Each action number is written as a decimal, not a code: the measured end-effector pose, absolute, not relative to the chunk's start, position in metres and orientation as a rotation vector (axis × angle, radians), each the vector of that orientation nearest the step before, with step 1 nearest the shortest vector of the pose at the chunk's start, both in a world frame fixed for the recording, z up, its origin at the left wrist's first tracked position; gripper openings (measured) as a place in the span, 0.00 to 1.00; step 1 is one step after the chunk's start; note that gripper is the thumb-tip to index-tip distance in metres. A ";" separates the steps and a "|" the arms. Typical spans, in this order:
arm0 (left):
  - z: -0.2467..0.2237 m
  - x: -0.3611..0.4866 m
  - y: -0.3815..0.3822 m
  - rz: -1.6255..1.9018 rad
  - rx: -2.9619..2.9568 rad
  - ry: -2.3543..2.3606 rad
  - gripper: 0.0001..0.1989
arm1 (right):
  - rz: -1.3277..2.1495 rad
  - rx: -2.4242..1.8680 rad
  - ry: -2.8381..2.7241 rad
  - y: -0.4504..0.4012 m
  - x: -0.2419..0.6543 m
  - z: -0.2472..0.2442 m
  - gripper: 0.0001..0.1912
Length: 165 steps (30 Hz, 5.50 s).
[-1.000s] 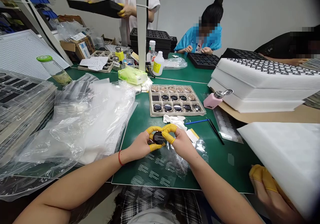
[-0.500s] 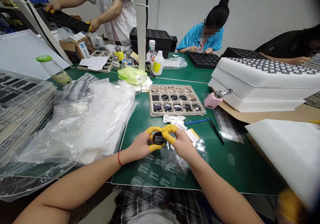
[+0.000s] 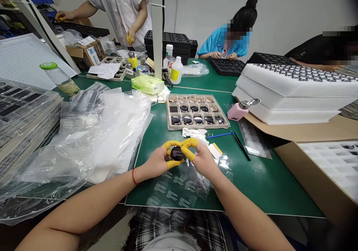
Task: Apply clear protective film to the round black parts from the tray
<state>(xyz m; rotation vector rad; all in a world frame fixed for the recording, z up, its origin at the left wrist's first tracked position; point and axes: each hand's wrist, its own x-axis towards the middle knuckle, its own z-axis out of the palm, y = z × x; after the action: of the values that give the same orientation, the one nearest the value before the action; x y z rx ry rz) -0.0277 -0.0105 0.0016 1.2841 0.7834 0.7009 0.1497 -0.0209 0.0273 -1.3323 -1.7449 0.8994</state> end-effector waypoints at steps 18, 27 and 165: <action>-0.018 -0.023 0.001 0.637 1.309 0.800 0.28 | 0.108 -2.022 -1.868 -0.038 0.203 0.000 0.12; -0.025 -0.023 0.002 0.727 1.280 0.734 0.25 | -0.034 -1.440 -2.204 -0.032 0.129 -0.013 0.12; -0.019 -0.022 0.001 0.744 1.309 0.707 0.26 | 0.270 -1.576 -1.839 -0.016 0.201 -0.024 0.16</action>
<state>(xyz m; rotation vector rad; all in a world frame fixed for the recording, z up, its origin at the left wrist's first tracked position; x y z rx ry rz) -0.0224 0.0013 -0.0187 1.3092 0.7075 0.7437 0.2007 -0.0165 -0.0240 -1.5757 -1.8385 0.2696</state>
